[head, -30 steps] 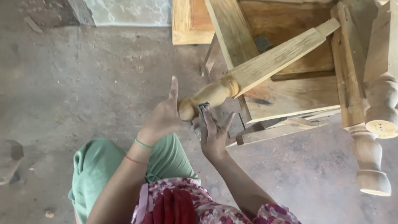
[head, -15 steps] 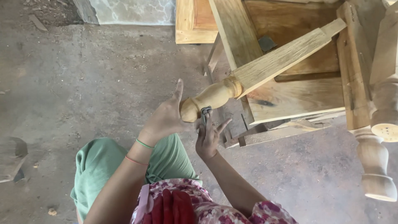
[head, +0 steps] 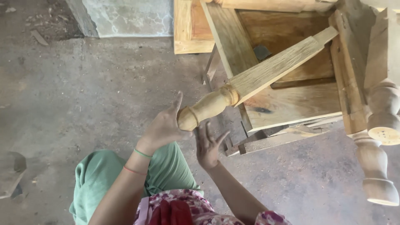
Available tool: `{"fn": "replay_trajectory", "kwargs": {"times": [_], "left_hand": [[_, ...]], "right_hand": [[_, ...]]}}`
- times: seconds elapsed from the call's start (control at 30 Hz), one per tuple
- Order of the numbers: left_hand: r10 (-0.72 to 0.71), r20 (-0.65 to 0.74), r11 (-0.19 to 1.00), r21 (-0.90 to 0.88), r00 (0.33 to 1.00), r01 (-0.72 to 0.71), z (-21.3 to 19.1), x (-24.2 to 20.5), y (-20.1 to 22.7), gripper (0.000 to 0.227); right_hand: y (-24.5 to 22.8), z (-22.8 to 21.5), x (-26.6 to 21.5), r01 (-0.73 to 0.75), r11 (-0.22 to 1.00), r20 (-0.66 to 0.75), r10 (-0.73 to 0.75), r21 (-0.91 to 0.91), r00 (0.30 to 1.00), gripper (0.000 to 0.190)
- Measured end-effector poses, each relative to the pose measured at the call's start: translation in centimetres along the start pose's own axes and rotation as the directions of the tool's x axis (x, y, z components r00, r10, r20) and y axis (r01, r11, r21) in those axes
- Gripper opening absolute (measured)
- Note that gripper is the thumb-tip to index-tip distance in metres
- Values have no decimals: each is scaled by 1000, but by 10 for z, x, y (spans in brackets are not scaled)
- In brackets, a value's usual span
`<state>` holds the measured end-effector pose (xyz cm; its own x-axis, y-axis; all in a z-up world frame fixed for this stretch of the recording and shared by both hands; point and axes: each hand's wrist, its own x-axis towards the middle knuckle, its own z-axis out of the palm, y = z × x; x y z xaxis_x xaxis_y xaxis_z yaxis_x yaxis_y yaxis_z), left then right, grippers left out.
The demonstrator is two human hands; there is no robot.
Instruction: The person sands the turned wooden legs of a table with sandpaper to achieve a smooth finish.
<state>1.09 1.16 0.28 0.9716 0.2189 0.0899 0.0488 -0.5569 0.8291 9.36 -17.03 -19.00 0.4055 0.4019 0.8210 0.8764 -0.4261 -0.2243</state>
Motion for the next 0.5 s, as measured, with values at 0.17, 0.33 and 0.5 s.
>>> {"fn": "replay_trajectory", "kwargs": {"times": [0.17, 0.33, 0.5], "left_hand": [[237, -124, 972, 32, 964, -235, 10, 4, -26, 116], [144, -99, 989, -11, 985, -146, 7, -2, -9, 119], [18, -71, 1000, -17, 997, -19, 10, -3, -8, 134]], "right_hand": [[20, -28, -15, -26, 987, 47, 34, -160, 998, 48], [6, -45, 42, -119, 993, -83, 117, -15, 990, 47], [-23, -35, 88, 52, 999, 0, -52, -4, 999, 40]]}}
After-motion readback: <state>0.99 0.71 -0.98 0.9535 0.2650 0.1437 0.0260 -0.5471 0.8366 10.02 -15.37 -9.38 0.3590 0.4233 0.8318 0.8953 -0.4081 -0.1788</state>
